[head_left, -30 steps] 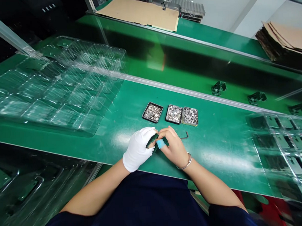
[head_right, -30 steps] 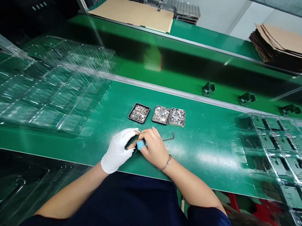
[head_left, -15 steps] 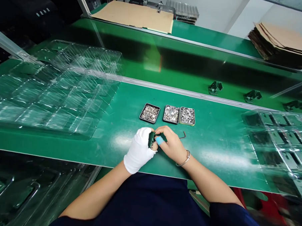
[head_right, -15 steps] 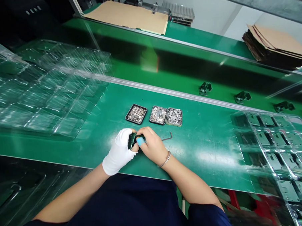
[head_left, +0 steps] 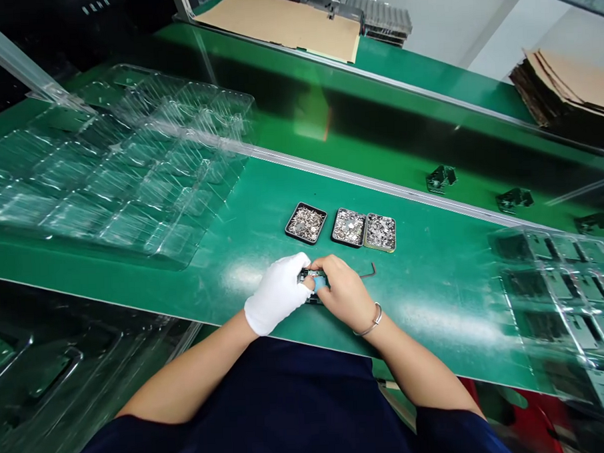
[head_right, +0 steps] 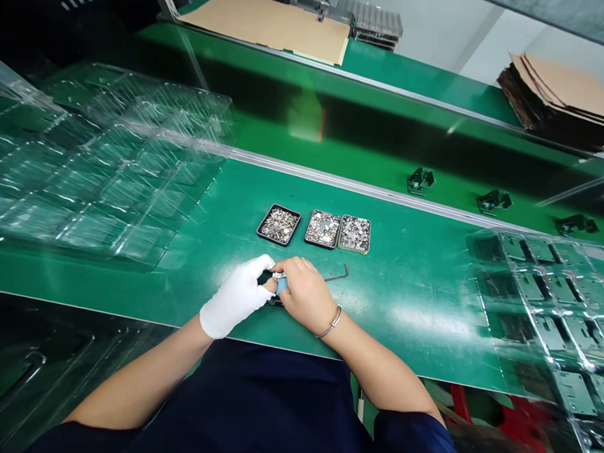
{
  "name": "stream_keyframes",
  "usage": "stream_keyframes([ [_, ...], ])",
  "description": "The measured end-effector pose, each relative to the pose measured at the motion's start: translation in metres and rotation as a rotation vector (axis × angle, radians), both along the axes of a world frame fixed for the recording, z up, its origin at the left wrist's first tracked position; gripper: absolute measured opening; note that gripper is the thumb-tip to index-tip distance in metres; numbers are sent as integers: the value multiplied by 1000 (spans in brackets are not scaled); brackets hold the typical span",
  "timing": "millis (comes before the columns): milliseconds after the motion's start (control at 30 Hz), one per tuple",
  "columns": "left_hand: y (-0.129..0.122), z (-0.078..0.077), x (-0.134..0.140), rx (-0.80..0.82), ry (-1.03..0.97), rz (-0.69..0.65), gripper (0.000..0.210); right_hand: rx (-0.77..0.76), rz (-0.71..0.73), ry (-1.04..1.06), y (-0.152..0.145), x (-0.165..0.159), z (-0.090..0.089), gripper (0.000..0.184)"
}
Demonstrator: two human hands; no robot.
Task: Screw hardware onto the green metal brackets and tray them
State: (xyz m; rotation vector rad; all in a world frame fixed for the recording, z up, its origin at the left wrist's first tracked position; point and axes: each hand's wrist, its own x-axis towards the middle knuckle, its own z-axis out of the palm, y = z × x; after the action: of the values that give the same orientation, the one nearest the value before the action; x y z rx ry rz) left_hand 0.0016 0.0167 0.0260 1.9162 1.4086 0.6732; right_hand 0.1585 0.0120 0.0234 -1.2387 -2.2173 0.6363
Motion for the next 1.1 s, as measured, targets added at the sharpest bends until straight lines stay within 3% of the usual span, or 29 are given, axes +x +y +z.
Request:
stream_keyframes([
  [300,-1,-8,-2,18,-95,22,5,-70,-33,23,-1,-2,1,35],
  [400,-2,-10,-6,4,-161,15,14,-98,37,62,14,15,10,27],
  [467,-4,-12,-9,7,-208,16,23,-81,-23,34,34,32,14,20],
  [567,-5,-15,-13,24,-243,31,29,-39,-173,-240,71,55,15,25],
  [667,-4,-19,-15,26,-243,39,28,-50,-141,-573,97,62,10,36],
  [733,-3,-21,-16,21,-240,42,27,-59,-109,-659,104,59,6,35],
  [933,-2,-24,-18,17,-245,61,26,-43,-151,-610,102,57,0,27],
  [1100,-1,-18,-19,64,-237,76,24,-3,-207,-548,100,65,-5,33],
])
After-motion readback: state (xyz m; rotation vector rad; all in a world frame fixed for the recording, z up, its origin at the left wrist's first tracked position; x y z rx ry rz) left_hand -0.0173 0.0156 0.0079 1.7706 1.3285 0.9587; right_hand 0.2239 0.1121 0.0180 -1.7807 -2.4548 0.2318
